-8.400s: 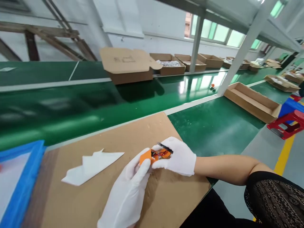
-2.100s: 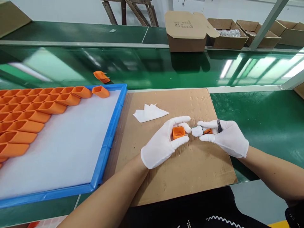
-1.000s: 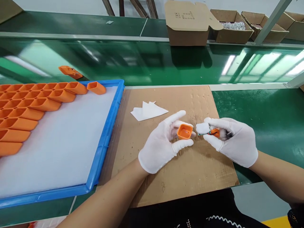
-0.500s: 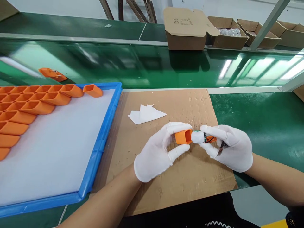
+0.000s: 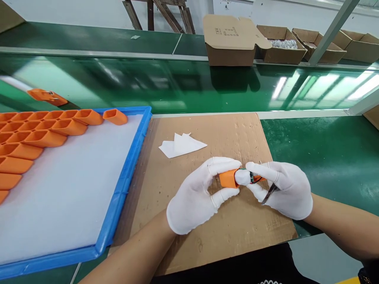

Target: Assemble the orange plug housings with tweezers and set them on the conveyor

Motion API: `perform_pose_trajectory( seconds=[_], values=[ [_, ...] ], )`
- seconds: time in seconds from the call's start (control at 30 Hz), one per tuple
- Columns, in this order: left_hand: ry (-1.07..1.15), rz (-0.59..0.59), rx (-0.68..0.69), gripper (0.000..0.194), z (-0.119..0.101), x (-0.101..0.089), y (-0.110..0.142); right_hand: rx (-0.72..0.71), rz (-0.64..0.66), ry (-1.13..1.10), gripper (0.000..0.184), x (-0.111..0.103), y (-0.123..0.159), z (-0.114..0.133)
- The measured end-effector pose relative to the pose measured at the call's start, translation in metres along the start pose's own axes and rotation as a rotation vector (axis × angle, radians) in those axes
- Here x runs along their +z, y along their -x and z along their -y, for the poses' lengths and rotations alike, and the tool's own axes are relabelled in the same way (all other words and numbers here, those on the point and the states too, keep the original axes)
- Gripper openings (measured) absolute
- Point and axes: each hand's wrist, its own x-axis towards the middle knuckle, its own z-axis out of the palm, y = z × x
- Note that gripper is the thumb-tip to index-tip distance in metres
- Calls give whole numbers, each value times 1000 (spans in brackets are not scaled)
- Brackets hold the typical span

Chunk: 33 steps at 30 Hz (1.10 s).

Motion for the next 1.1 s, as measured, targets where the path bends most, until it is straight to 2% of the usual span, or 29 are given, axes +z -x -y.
perform_pose_trajectory(
  seconds=[0.2,0.4,0.57,0.8,0.87,0.97,1.1],
  values=[
    [-54,-6,63,44,-1,-1,1,-81,-25,40,30,-1,4,2],
    [-52,0,46,42,0,2,3,-41,1,145,18,-3,2,13],
    [-70,-37,-3,41,-5,6,3,-8,34,307,25,-5,2,22],
    [14,-116,-164,39,-8,20,3,67,239,528,35,-7,7,39],
    [65,-152,-175,42,-7,21,3,37,300,512,43,-6,8,38],
    [212,-184,-194,45,-4,17,-1,21,349,355,52,-5,9,32],
    [428,-169,-301,44,-4,9,-5,108,184,145,55,-2,8,22]
  ],
)
